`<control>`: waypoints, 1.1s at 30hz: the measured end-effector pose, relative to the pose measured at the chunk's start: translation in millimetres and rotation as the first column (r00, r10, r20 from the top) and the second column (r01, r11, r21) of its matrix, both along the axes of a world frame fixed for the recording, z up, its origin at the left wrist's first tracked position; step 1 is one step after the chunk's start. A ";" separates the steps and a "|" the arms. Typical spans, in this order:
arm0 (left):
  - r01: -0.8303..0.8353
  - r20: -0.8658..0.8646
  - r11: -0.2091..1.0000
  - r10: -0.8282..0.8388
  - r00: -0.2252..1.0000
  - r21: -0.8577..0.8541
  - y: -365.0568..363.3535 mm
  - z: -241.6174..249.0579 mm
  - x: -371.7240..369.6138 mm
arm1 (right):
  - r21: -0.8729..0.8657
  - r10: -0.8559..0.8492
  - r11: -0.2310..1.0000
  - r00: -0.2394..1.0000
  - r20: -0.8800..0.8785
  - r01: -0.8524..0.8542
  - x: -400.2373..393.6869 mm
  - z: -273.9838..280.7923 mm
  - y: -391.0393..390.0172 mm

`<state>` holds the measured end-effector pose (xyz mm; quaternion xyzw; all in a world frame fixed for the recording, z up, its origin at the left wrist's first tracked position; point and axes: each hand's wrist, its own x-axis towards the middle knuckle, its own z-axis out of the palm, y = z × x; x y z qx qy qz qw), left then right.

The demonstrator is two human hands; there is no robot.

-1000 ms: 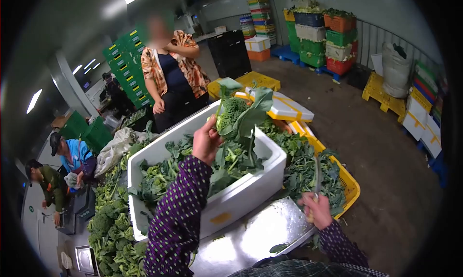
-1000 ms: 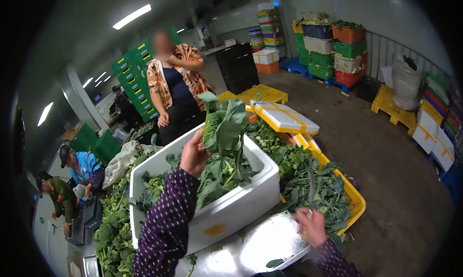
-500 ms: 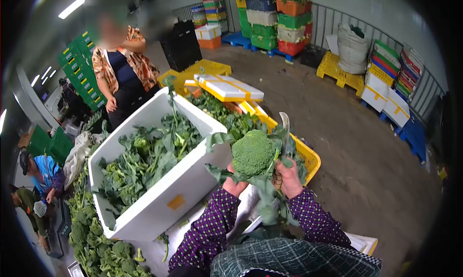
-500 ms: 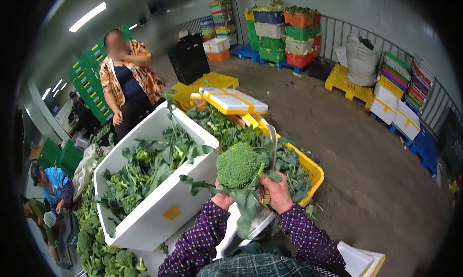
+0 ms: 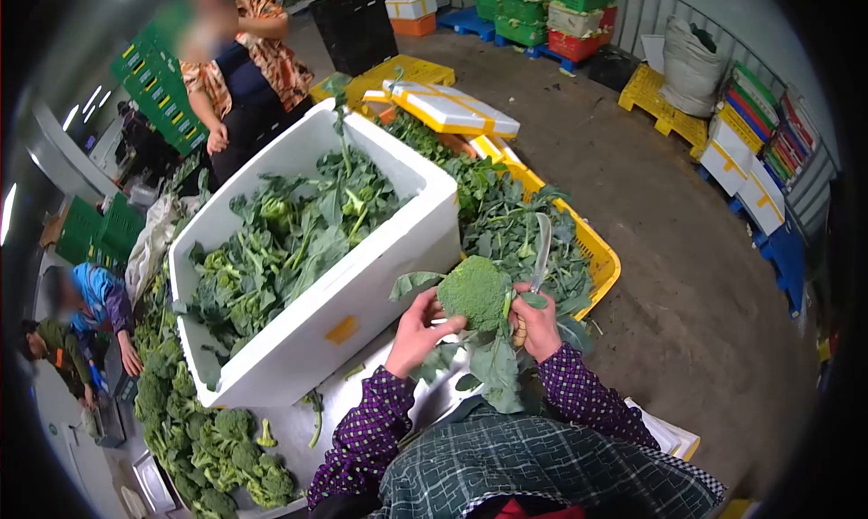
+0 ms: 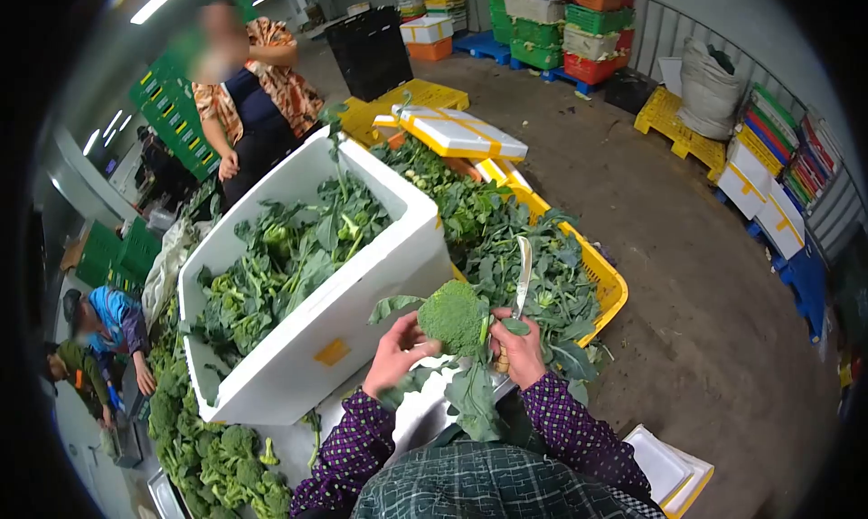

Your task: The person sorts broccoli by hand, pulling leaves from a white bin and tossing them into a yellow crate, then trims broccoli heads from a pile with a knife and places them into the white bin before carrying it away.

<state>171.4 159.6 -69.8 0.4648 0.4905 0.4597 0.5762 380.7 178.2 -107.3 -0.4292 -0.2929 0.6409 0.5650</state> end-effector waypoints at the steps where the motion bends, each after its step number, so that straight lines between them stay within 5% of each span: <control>1: 0.003 -0.208 1.000 0.001 0.978 0.019 -5.2 -0.2 -3.7 | 0.038 0.059 0.997 0.998 0.036 -0.061 -3.3 0.3 -1.6; 2: 0.015 -0.408 0.999 0.000 0.913 0.035 -9.9 1.9 -7.0 | 0.017 0.086 0.996 0.994 0.062 -0.088 -7.8 2.6 -3.0; 4: -0.022 -0.537 0.990 0.095 0.838 0.140 -19.4 8.1 -2.8 | -0.025 0.141 0.990 0.983 0.116 -0.139 -18.6 10.5 -4.3; 9: -0.024 -0.701 0.943 0.263 0.663 0.331 -25.9 0.2 -2.8 | 0.057 0.160 0.982 0.949 0.271 -0.182 -41.6 16.8 -6.2; 11: -0.125 -0.621 0.916 0.354 0.700 0.382 -27.0 3.2 2.3 | 0.399 0.003 0.893 0.890 0.455 -0.207 -51.6 5.0 -6.1; 14: -0.346 -0.262 0.873 0.443 0.857 0.343 -19.6 -7.5 -3.2 | 0.437 0.065 0.820 0.818 0.571 -0.370 -45.2 20.2 -12.1; 16: -0.347 0.260 0.935 0.354 0.898 -0.074 -14.0 -32.5 -19.7 | 0.067 0.393 0.894 0.848 0.354 -0.442 -36.4 34.4 -21.3; 17: -0.325 0.500 0.939 0.337 0.798 -0.114 -16.3 -44.1 -20.0 | 0.198 0.228 0.911 0.840 0.492 -0.363 -35.8 33.7 -18.3; 18: -0.254 0.587 0.952 0.306 0.750 -0.173 -22.1 -46.2 -19.3 | 0.516 -0.120 0.795 0.750 0.650 -0.320 -33.8 20.0 -8.7; 23: -0.084 0.652 0.975 0.201 0.731 -0.207 -36.7 -52.6 -7.9 | 0.433 -0.284 0.686 0.332 0.899 -0.585 -7.8 29.8 -7.6; 31: -0.045 0.462 0.996 0.073 0.884 -0.072 -19.1 -13.7 16.7 | 0.373 -0.343 0.673 0.177 0.923 -0.639 8.9 39.9 2.4; 33: -0.032 0.466 0.994 0.078 0.881 -0.105 -11.5 -12.2 20.4 | 0.304 -0.236 0.791 0.193 0.952 -0.532 23.5 21.6 11.8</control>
